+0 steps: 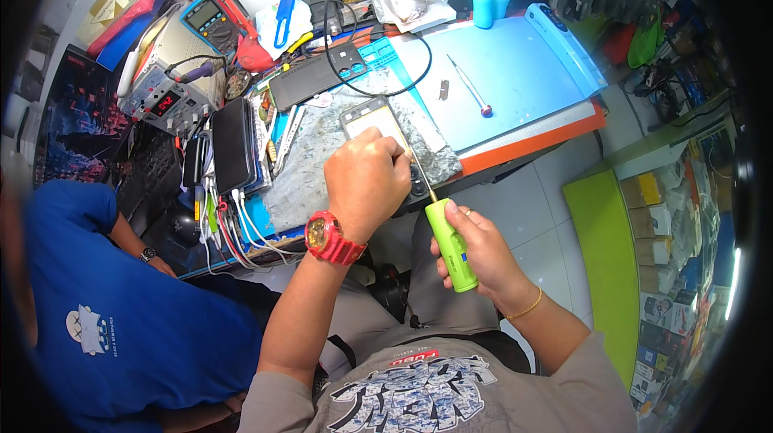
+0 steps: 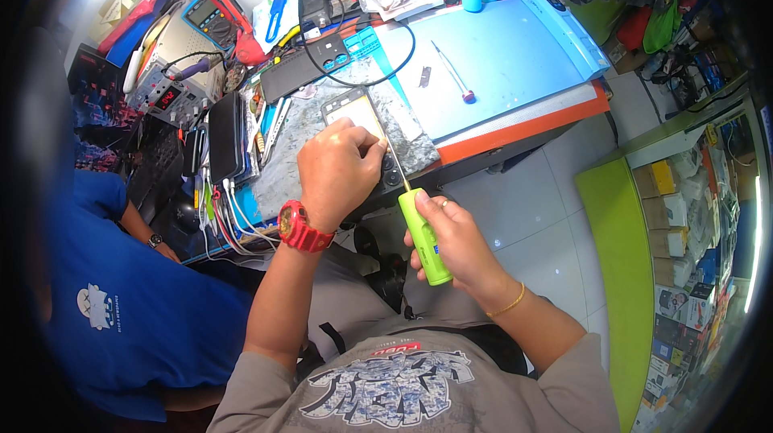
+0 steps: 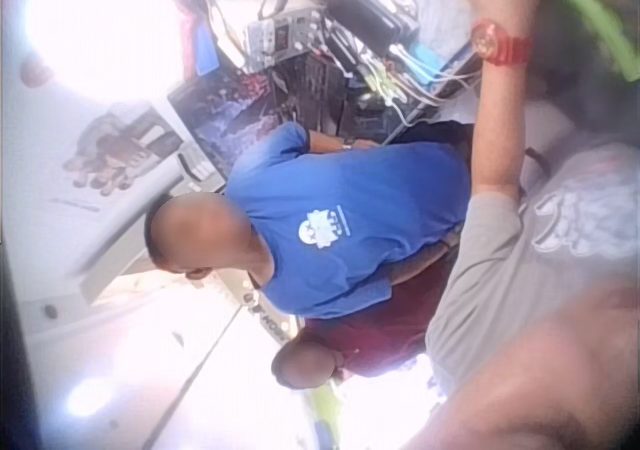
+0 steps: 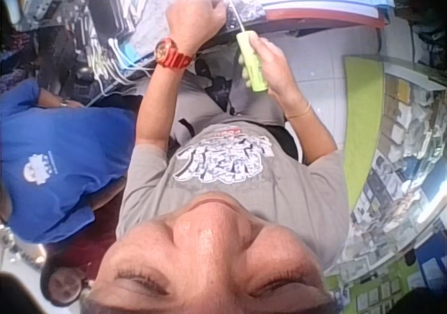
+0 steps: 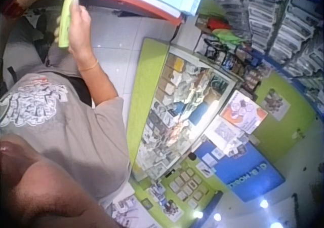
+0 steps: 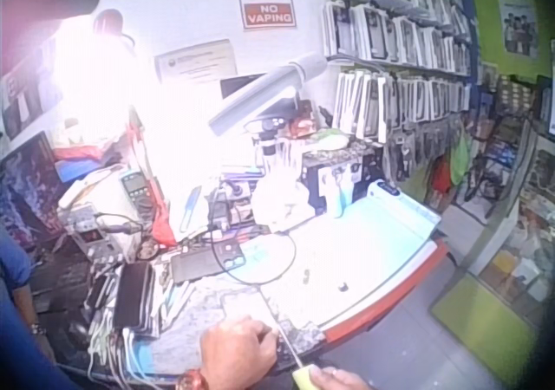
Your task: The person uses a screwdriver to remove screws from the back of a mobile phone and then uses a thin tool to pry the internal components and connectors apart.
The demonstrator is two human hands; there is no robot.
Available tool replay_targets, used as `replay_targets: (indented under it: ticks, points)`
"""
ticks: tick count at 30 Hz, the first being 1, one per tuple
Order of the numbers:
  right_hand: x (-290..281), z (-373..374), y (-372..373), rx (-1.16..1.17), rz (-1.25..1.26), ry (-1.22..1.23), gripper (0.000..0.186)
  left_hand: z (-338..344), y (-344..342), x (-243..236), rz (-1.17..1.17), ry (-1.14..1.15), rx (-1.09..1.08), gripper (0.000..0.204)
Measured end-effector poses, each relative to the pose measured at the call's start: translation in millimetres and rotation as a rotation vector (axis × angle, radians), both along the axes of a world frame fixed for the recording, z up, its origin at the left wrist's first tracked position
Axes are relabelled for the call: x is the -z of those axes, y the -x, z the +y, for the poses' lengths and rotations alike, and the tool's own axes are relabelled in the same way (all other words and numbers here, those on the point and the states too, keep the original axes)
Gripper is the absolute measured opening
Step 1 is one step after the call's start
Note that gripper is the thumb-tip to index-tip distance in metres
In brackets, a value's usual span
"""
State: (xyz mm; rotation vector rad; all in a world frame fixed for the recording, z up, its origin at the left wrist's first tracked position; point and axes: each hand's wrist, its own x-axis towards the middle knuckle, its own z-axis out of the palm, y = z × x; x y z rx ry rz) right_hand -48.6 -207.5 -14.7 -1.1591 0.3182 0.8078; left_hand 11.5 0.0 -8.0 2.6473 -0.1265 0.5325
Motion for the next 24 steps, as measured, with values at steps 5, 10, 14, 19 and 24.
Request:
replay_targets:
  ticks: [5,10,14,19,24]
  points:
    - [-0.1,-5.7,11.2,0.006,0.014,0.005,0.043,0.0,0.8,0.0,0.009,0.003,0.006,0.016]
    - [-0.5,-4.4,4.5,-0.001,-0.005,0.000,0.043,0.9,1.3,0.4,0.018,-0.001,0.013,0.016]
    - [-4.7,-1.5,-9.8,-0.040,-0.029,0.010,0.043,0.9,2.5,2.2,0.014,-0.005,0.010,0.020]
    - [3.1,-16.1,5.7,0.009,-0.208,0.057,0.040,-18.4,29.7,-8.2,-0.025,-0.129,-0.025,0.034]
    - [16.6,-31.0,40.1,0.141,-0.295,0.151,0.039,-49.4,43.9,-0.9,0.072,-0.203,-0.154,0.055]
